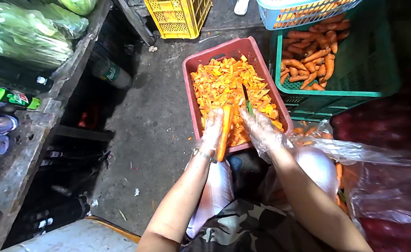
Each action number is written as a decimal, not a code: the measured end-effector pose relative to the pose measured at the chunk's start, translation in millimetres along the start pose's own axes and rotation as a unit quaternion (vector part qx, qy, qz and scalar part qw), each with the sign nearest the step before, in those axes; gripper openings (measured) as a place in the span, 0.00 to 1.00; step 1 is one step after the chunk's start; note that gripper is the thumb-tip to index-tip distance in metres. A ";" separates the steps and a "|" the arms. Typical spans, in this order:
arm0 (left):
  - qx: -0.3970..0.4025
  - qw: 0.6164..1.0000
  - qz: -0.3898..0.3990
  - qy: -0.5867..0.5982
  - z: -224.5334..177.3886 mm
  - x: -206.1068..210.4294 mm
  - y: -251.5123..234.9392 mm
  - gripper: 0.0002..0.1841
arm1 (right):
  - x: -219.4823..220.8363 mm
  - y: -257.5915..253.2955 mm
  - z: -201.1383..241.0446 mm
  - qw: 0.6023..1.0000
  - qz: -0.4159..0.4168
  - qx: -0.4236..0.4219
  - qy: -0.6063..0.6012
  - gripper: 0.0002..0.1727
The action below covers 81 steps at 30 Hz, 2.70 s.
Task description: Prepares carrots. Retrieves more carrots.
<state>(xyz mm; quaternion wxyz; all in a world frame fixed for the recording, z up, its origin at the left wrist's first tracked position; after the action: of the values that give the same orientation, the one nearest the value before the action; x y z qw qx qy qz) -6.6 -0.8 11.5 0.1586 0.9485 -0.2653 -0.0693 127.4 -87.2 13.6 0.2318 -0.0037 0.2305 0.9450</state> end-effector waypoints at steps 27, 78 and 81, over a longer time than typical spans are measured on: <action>-0.135 0.970 0.010 0.202 3.8 3.0 -12.2 0.11 | 38.8 25.7 -21.4 0.999 -0.010 0.002 -0.051 0.28; 0.116 0.990 0.024 0.077 59.1 -117.5 -12.5 0.20 | 91.1 -46.0 -18.9 0.980 0.084 0.057 0.172 0.28; 0.170 0.967 0.081 0.171 43.0 -107.0 -7.0 0.19 | 77.6 -28.9 -2.9 0.983 0.042 0.054 0.173 0.26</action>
<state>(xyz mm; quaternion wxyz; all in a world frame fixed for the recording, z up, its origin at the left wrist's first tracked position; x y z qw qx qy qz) -103.5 49.7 -26.2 0.0432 0.9346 -0.3181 0.1530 70.5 -31.9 -10.4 0.1487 -0.1447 0.3177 0.9252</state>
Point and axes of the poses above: each hand's wrist, its own y-axis away from the middle knuckle, its own x-axis out of the palm, z = x × y, the point moved 2 cm from there along -y, towards the middle knuckle, and after that the axes turned 4 degrees about x, right-handed, at the moved point
